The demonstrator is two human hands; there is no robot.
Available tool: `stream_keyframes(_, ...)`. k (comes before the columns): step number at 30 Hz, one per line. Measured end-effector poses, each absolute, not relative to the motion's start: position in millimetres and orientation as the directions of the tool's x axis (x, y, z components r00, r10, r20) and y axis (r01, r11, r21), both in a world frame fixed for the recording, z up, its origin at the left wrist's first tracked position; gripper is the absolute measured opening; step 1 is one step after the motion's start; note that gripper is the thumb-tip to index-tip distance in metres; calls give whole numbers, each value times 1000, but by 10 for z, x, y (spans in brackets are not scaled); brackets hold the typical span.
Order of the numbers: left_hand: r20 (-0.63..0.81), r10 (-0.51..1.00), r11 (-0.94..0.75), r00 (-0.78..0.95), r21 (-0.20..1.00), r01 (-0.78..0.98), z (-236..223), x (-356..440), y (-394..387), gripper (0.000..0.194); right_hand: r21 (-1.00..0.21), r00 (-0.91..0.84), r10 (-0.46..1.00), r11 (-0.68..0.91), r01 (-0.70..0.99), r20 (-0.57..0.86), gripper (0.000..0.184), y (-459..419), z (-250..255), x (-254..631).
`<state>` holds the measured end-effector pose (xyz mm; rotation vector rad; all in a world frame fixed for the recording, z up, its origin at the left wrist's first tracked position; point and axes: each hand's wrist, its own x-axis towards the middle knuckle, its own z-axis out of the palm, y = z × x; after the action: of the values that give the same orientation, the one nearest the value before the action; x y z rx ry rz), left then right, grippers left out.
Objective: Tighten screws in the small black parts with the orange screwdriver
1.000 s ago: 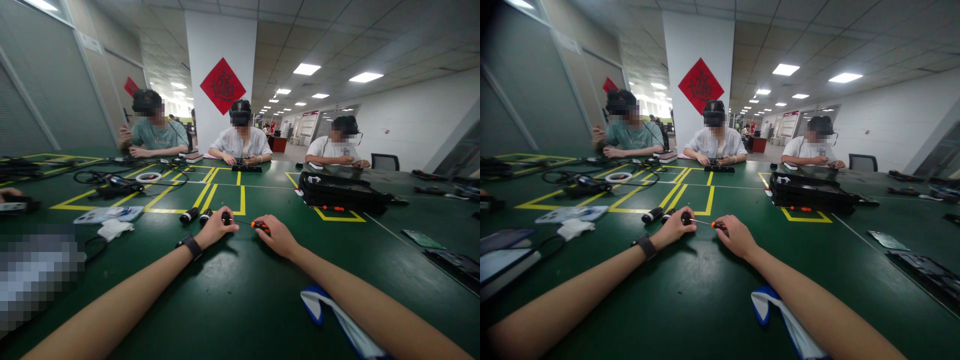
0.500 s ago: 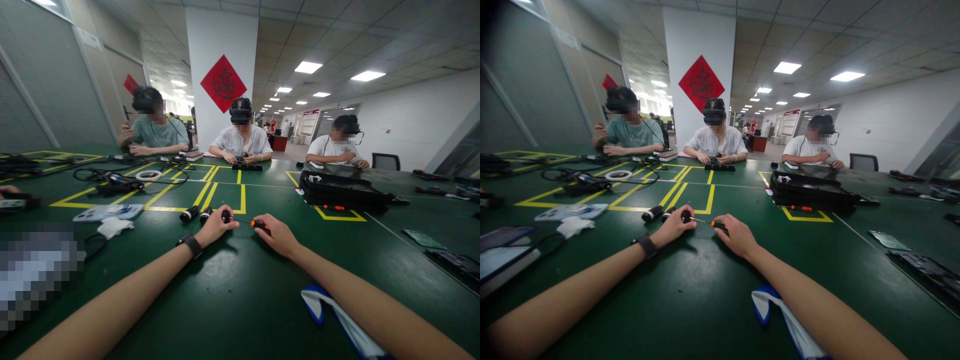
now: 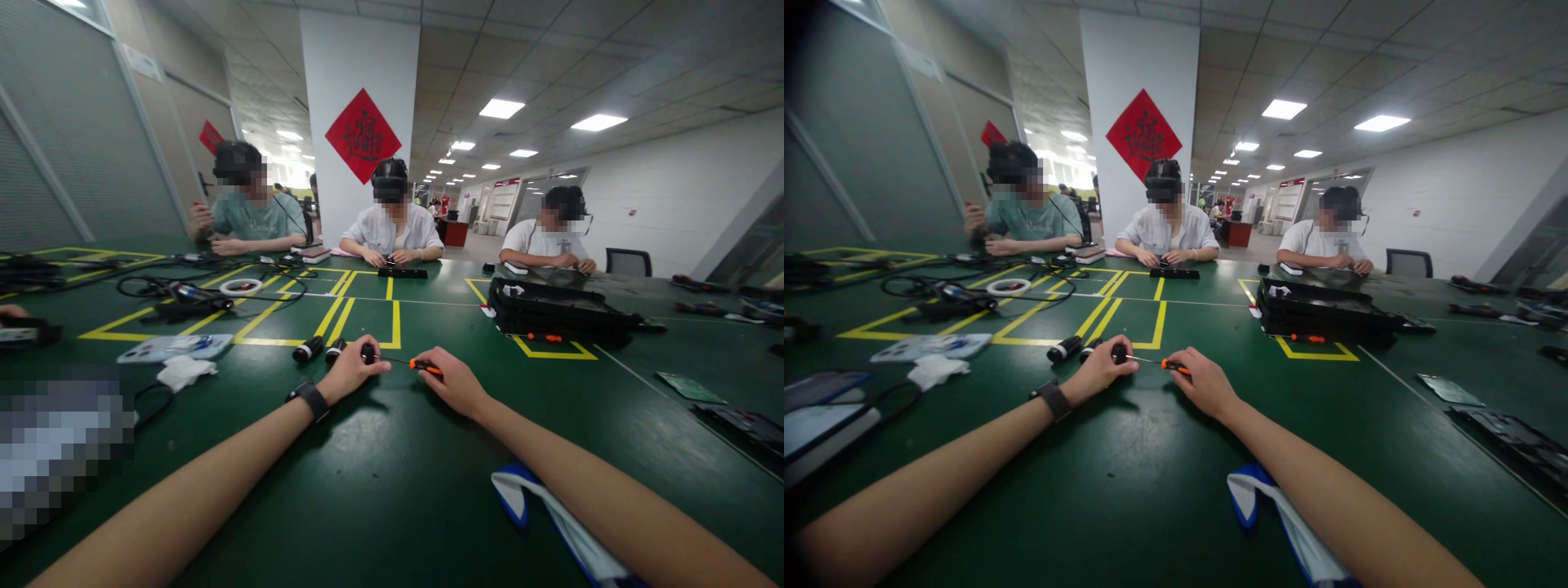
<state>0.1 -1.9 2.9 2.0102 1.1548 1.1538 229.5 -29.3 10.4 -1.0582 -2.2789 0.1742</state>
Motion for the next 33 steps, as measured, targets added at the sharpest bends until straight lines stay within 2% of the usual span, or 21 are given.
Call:
stream_keyframes(5, 378, 886, -460, 269, 793, 400, 14, 10, -10, 31, -356, -486, 728, 670, 651, 483, 22, -265, 85, 2297)
stream_keyframes(13, 340, 909, -398, 240, 878, 267, 67, 62, -67, 30, -346, -490, 742, 656, 670, 457, 22, -257, 69, 2290)
stream_keyframes(19, 277, 935, -329, 221, 909, 254, 122, 71, -110, 27, -336, -525, 724, 680, 651, 447, 22, -281, 90, 2280)
stream_keyframes(28, 301, 921, -374, 245, 859, 350, 66, 48, -88, 30, -367, -460, 752, 642, 673, 472, 24, -276, 92, 2289)
stream_keyframes(33, 382, 887, -458, 260, 800, 387, 64, 41, -67, 28, -352, -454, 756, 633, 689, 471, 21, -256, 90, 2299)
